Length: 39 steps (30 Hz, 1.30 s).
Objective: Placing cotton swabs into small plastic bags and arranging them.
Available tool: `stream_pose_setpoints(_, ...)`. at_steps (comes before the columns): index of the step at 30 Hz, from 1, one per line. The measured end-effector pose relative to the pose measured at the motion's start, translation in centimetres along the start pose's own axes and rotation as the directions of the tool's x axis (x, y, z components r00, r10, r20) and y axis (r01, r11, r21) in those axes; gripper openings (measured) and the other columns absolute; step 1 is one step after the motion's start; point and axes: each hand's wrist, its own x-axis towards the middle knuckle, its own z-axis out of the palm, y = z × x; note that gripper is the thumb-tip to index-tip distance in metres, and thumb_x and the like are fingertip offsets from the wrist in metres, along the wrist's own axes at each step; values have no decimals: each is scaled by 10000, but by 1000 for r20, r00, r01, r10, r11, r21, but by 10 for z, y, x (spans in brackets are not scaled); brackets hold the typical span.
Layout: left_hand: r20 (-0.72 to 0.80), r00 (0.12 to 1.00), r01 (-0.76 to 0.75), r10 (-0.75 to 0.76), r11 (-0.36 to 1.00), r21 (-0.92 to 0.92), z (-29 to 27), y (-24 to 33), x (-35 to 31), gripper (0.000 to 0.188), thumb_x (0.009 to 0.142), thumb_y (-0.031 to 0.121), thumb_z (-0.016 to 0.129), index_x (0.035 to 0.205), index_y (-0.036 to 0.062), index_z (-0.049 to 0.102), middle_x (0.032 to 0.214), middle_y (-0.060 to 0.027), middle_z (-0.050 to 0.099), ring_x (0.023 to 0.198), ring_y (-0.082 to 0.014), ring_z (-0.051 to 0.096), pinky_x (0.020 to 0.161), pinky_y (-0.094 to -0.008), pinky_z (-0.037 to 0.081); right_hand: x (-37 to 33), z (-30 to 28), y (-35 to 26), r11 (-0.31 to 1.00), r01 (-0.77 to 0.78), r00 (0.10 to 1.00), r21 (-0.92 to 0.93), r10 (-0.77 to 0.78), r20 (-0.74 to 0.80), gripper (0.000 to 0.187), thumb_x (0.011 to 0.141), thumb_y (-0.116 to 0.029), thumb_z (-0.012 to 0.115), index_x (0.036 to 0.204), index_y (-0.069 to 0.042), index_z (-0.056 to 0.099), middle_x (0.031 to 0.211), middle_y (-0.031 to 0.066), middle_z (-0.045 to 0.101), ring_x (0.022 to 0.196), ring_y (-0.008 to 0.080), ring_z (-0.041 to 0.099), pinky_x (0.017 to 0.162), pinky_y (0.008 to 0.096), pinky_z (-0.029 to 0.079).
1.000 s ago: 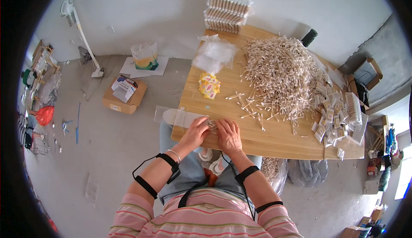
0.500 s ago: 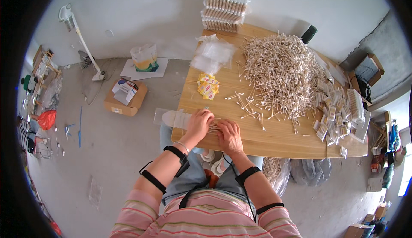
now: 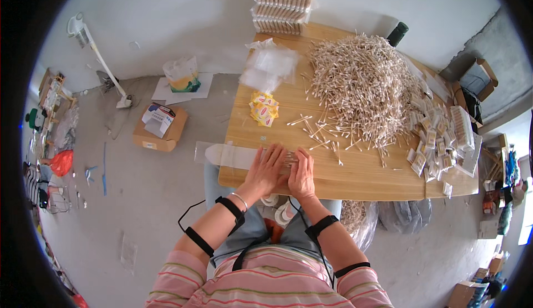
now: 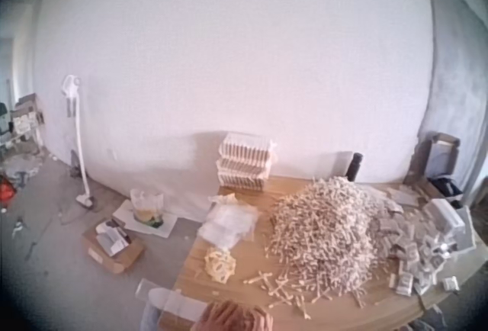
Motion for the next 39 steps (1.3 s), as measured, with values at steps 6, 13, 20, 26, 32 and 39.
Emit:
stream_pose_setpoints(6,30,997,-67,65,997,49,-4,-6,18,832,848,451,617,1495,69,260,1555,-165,238,1457,-322,181,1171,-519,136,-1,1,5,1000,-8,1000,19,9,-25,387,884,4,452,1270,12,425,1305,236,451,1189,437,432,1034,491,363)
stream_pose_setpoints(13,38,994,-100,99,995,12,-6,5,-1,819,861,434,623,1494,63,258,1536,-196,258,1441,-335,217,1164,-512,173,1,2,15,999,-14,994,36,18,-104,387,891,44,428,1278,30,417,1326,266,444,1212,444,442,1040,471,375)
stream_pose_setpoints(20,-377,791,33,-482,649,-760,13,2,2,508,999,213,444,1437,-20,331,1436,-243,406,1336,-385,386,1094,-408,325,12,25,10,935,-176,930,308,260,-258,327,938,24,421,1265,22,434,1363,249,446,1264,380,448,1065,406,353)
stream_pose_setpoints(26,-300,784,30,-543,516,-856,21,5,6,538,1038,325,372,1428,-45,349,1381,-246,473,1248,-300,491,1044,-360,364,15,41,-4,904,-160,947,395,253,-195,317,946,18,415,1262,16,435,1403,242,420,1315,356,415,1086,381,331)
stream_pose_setpoints(32,-121,762,-47,-636,131,-990,15,-3,8,607,1037,424,337,1433,-35,358,1422,-204,447,1320,-254,419,1093,-339,304,19,31,5,885,-166,958,436,250,-143,339,940,28,393,1277,17,424,1435,229,399,1341,361,390,1110,401,309)
stream_pose_setpoints(39,-122,842,-46,-526,156,-987,25,-22,15,659,1028,476,339,1444,-34,343,1454,-181,412,1374,-249,356,1132,-332,258,30,41,-13,897,-177,982,405,190,8,439,904,59,416,1341,34,381,1446,242,379,1375,385,341,1128,443,290)
